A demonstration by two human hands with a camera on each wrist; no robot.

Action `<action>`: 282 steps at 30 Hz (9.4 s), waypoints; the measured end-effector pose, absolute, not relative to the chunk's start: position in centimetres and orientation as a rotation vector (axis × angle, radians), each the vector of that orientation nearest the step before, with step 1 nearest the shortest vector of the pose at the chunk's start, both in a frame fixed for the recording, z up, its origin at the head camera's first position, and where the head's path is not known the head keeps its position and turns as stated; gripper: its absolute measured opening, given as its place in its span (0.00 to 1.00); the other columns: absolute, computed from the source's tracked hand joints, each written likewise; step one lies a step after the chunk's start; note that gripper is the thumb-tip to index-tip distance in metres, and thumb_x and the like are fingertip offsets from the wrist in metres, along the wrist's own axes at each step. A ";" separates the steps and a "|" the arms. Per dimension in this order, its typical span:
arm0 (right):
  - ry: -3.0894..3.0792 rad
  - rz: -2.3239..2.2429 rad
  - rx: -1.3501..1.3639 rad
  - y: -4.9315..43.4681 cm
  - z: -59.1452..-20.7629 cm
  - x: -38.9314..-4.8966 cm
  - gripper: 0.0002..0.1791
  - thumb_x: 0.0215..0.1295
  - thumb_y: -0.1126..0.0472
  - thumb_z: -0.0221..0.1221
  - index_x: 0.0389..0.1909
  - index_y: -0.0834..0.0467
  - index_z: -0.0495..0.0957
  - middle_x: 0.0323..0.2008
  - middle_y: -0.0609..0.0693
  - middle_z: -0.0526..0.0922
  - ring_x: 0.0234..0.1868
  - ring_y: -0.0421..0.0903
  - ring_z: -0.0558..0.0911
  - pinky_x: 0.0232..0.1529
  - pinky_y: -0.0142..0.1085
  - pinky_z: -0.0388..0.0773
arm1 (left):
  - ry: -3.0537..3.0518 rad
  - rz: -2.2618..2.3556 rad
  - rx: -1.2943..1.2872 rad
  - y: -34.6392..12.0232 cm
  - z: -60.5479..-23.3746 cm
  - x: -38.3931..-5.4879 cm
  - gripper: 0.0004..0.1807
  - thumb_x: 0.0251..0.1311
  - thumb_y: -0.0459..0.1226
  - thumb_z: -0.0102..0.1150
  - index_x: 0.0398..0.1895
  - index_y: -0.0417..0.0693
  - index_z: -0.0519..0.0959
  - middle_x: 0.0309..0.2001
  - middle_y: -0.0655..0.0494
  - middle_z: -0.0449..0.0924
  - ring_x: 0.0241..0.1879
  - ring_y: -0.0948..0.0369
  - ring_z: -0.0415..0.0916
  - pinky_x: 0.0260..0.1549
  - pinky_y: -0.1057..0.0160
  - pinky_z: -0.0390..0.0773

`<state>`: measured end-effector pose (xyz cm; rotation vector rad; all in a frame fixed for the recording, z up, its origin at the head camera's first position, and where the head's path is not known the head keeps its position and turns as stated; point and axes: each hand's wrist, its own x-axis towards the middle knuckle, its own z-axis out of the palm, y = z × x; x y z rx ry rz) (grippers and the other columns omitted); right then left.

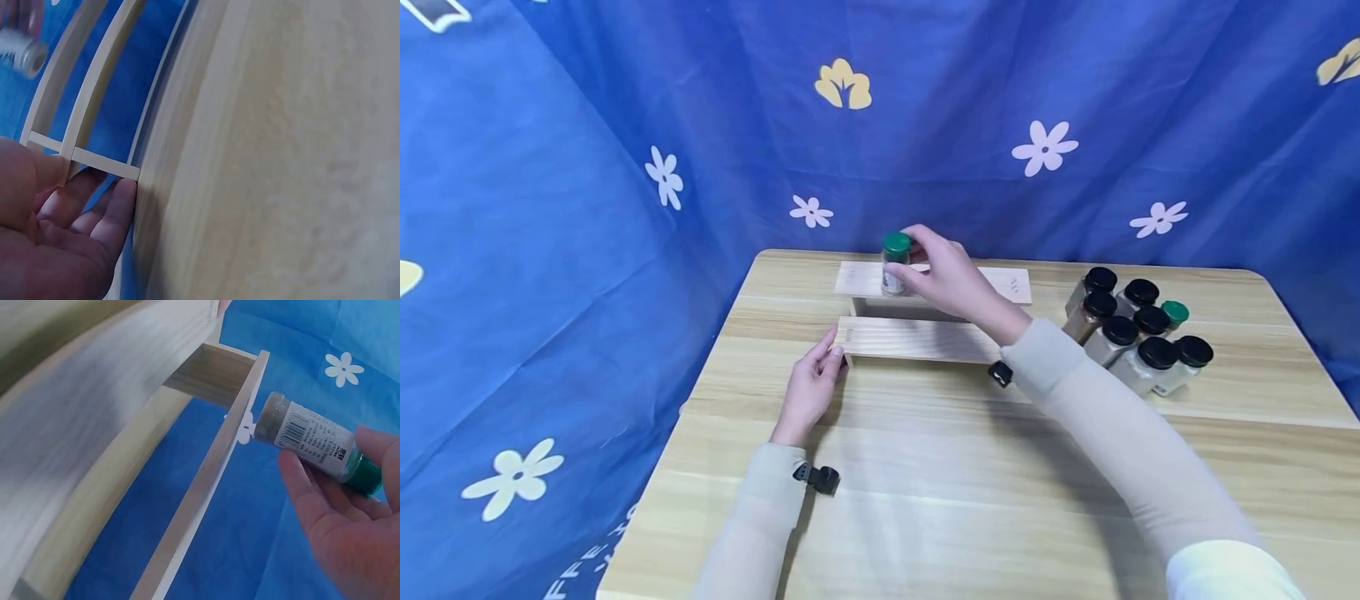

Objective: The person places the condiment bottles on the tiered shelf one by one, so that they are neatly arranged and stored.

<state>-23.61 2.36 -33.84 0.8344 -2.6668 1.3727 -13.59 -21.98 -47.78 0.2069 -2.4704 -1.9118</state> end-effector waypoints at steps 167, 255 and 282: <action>-2.549 1.680 0.710 5.1 -35.7 -25.3 0.39 0.66 0.58 0.73 0.76 0.58 0.69 0.68 0.57 0.80 0.66 0.54 0.82 0.66 0.42 0.87 | -2.463 -1.938 0.141 -20.6 -49.0 -14.3 0.28 0.83 0.39 0.48 0.82 0.48 0.62 0.72 0.37 0.73 0.71 0.48 0.75 0.64 0.63 0.83; -2.485 1.731 0.547 13.2 -35.5 -22.1 0.29 0.65 0.63 0.73 0.66 0.63 0.77 0.59 0.62 0.85 0.61 0.58 0.86 0.63 0.41 0.89 | -2.456 -1.927 0.157 -21.5 -48.6 -14.2 0.27 0.83 0.39 0.47 0.81 0.50 0.63 0.73 0.40 0.73 0.71 0.50 0.75 0.64 0.65 0.83; -2.435 1.800 0.758 8.4 -35.8 -25.3 0.35 0.66 0.67 0.71 0.72 0.66 0.71 0.66 0.63 0.80 0.64 0.59 0.83 0.70 0.51 0.83 | -2.432 -1.938 0.161 -21.4 -48.8 -14.2 0.27 0.82 0.38 0.48 0.80 0.51 0.65 0.71 0.38 0.75 0.70 0.49 0.76 0.63 0.64 0.83</action>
